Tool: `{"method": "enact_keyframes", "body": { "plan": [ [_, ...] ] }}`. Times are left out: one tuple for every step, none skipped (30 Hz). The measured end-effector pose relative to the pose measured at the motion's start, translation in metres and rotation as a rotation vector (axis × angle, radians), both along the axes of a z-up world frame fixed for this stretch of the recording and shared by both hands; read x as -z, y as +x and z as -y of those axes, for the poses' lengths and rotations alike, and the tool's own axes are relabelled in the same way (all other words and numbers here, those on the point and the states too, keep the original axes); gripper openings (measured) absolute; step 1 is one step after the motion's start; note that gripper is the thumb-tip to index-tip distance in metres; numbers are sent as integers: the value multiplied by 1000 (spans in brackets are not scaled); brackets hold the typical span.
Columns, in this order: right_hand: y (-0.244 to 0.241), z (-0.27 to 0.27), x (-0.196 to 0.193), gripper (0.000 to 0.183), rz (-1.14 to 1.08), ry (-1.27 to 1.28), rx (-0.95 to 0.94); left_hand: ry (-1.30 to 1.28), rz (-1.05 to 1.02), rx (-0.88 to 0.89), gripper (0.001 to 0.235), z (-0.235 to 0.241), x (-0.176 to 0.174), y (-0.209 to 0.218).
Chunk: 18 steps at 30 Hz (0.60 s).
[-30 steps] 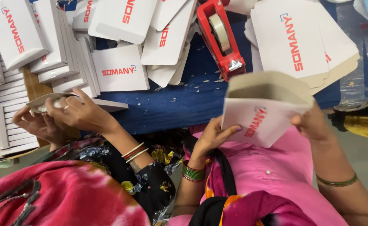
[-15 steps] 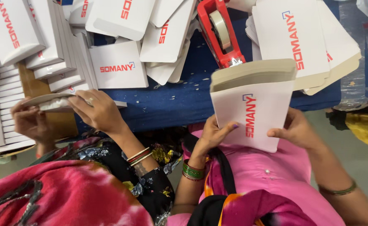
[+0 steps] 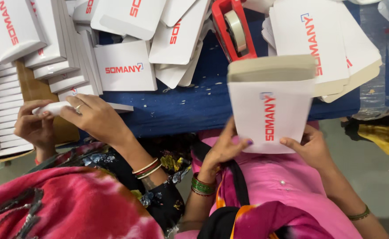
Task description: The person folds flat cardboard boxes by hand, tucking in the sides and flaps one by one to assemble them into small rectangular packages.
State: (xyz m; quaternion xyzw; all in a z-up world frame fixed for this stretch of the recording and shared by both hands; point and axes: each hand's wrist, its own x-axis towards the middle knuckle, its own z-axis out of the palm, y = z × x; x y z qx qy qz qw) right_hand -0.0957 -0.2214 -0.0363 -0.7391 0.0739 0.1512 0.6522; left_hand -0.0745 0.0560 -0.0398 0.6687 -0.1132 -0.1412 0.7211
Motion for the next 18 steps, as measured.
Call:
{"method": "enact_keyframes", "body": {
  "plan": [
    [-3,-4,-3,50,-5,-20,-12,-108,-57,-75,69,-3,3,1],
    [-2,-7,-8,55,1,-71,-84,-216,-114,-150,62,-5,5,1],
    [0,-8,-13,61,9,-122,-149,-322,-171,-219,54,-6,7,1],
    [2,-7,-20,68,16,-172,-215,-272,-131,-195,50,-7,7,0],
    [10,-6,-27,75,155,-51,-128,-223,-80,-173,45,-7,6,2],
    [17,-4,-35,83,294,71,-42,-174,-29,-151,41,-7,4,2],
    [21,-2,-42,91,427,195,40,-173,-34,-95,43,-4,0,0],
    [24,2,-49,82,484,225,64,-173,-39,-39,45,0,-4,-2],
    [26,7,-54,74,540,258,87,-171,-45,16,48,3,-11,-3],
    [27,10,-58,67,596,292,110,-144,-65,20,49,5,-18,-3],
    [26,13,-60,66,546,171,151,-118,-84,25,50,6,-26,-3],
    [25,16,-61,65,493,51,191,-91,-104,30,51,8,-34,-3],
    [23,18,-60,64,434,-69,229,-130,23,-44,57,10,-42,-1],
    [22,19,-57,64,524,-5,169,-168,150,-116,65,11,-48,2],
    [19,20,-54,63,607,60,103,-204,273,-193,73,11,-53,3],
    [17,21,-51,62,688,127,36,-77,352,-198,68,10,-56,7],
    [14,20,-47,60,667,104,52,54,430,-198,63,8,-59,10],
    [10,21,-45,57,646,81,68,185,506,-197,58,9,-62,9]
  ]
}}
